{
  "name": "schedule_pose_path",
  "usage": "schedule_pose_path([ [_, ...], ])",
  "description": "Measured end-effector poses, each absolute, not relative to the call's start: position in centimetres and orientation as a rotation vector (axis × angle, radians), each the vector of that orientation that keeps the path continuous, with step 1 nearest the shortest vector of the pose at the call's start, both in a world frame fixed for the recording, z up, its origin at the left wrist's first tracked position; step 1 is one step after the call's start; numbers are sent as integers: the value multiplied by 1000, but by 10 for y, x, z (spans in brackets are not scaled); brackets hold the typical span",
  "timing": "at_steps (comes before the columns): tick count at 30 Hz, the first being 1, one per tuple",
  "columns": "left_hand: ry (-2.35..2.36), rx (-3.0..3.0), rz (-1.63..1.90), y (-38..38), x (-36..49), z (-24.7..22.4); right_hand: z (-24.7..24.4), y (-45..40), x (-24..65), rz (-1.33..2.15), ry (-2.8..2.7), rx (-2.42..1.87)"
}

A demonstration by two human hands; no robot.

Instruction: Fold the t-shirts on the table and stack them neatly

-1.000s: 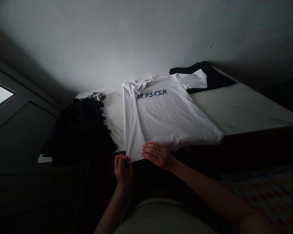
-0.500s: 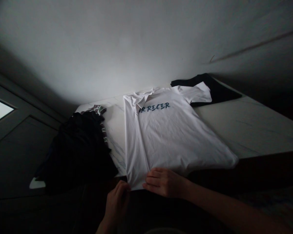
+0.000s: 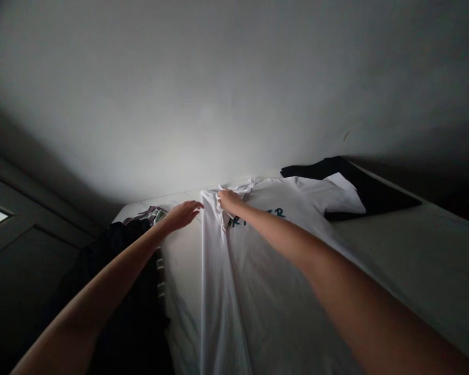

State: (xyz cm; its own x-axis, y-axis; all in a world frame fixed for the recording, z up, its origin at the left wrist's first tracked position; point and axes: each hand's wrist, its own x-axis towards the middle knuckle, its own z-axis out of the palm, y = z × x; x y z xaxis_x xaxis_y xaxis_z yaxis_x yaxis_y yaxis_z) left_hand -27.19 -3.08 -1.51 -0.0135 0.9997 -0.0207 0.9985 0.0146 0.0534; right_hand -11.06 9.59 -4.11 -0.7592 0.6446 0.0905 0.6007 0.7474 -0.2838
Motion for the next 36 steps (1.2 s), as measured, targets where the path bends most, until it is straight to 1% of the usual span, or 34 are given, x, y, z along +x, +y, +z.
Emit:
schedule_pose_path([
  [2,2343,2030,35,31,-295,-29,-45,126,-133,320,-2740,-1143],
  [4,2421,1963,46,70,-309,-44,-51,146,-142,290,-2733,-1261],
  [7,2473,1917,63,98,-320,-64,-59,167,-141,252,-2738,-1369],
  [11,2494,1872,101,113,-328,-78,-61,188,-129,274,-2806,-1403],
  [14,2502,1859,138,118,-332,-82,-56,198,-121,309,-2857,-1381],
  [16,2515,1867,159,118,-330,-83,-51,196,-118,274,-2845,-1364],
  [20,2601,1919,234,107,-309,-84,-48,160,-110,132,-2762,-1238],
  [22,2636,1980,306,97,-291,-85,-55,129,-99,64,-2695,-1075],
  [25,2563,2047,431,82,-263,-92,-76,84,-76,-35,-2597,-831],
  [28,2452,2055,510,72,-244,-102,-97,62,-62,-114,-2579,-768],
  [31,2389,2065,435,67,-236,-112,-104,70,-62,-162,-2589,-771],
  [36,2408,2044,214,68,-232,-118,-94,102,-47,-257,-2647,-538],
])
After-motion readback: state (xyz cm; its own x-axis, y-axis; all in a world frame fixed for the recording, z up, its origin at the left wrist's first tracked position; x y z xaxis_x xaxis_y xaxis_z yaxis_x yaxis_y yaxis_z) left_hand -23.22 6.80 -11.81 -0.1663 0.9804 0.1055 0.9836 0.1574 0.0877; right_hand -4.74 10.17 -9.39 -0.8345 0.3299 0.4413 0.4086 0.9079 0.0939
